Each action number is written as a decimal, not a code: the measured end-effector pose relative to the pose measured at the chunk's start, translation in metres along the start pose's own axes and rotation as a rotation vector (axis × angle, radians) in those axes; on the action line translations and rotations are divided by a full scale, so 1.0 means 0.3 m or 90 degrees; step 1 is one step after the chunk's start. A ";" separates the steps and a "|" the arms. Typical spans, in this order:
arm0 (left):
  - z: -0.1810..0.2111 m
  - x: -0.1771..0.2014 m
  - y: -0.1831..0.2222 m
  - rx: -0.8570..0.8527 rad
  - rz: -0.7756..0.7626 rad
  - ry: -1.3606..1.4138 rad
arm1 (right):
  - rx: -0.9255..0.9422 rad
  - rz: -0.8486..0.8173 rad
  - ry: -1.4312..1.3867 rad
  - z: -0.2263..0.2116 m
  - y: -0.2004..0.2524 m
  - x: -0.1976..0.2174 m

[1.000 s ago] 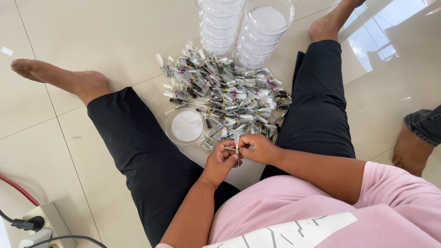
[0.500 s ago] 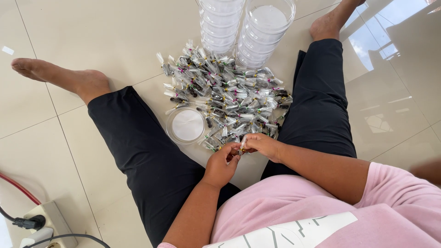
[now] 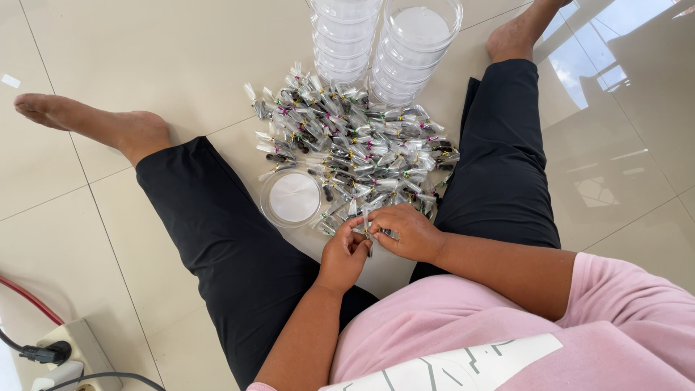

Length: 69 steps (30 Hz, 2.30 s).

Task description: A person sitting on the floor is packaging individually wrapped candies into clear plastic containers by picking them up one by one from a pile.

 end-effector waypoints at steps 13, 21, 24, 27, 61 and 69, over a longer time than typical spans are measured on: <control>-0.028 -0.004 -0.010 -0.002 -0.019 0.255 | -0.148 -0.008 -0.272 0.255 0.059 -0.121; -0.068 -0.010 -0.024 -0.005 -0.033 0.258 | -0.144 -0.011 -0.261 0.253 0.058 -0.122; -0.060 -0.017 -0.026 -0.013 -0.038 0.284 | -0.157 -0.002 -0.264 0.249 0.054 -0.116; -0.063 -0.033 -0.015 0.015 -0.053 0.318 | -0.168 0.008 -0.302 0.231 0.051 -0.112; 0.095 0.006 0.039 0.020 0.045 -0.163 | -0.361 -0.031 -0.493 0.292 0.111 -0.178; 0.027 -0.005 0.019 0.026 0.015 0.038 | -0.351 -0.024 -0.484 0.293 0.106 -0.174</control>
Point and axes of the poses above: each hand's wrist, its own y-axis away from the middle knuckle, its own x-axis out of the back of the hand, z = x × y, the point moved 8 cm from there along -y, towards the middle knuckle, and after that the axes turned 9 degrees about -z, right-handed, at the moved point
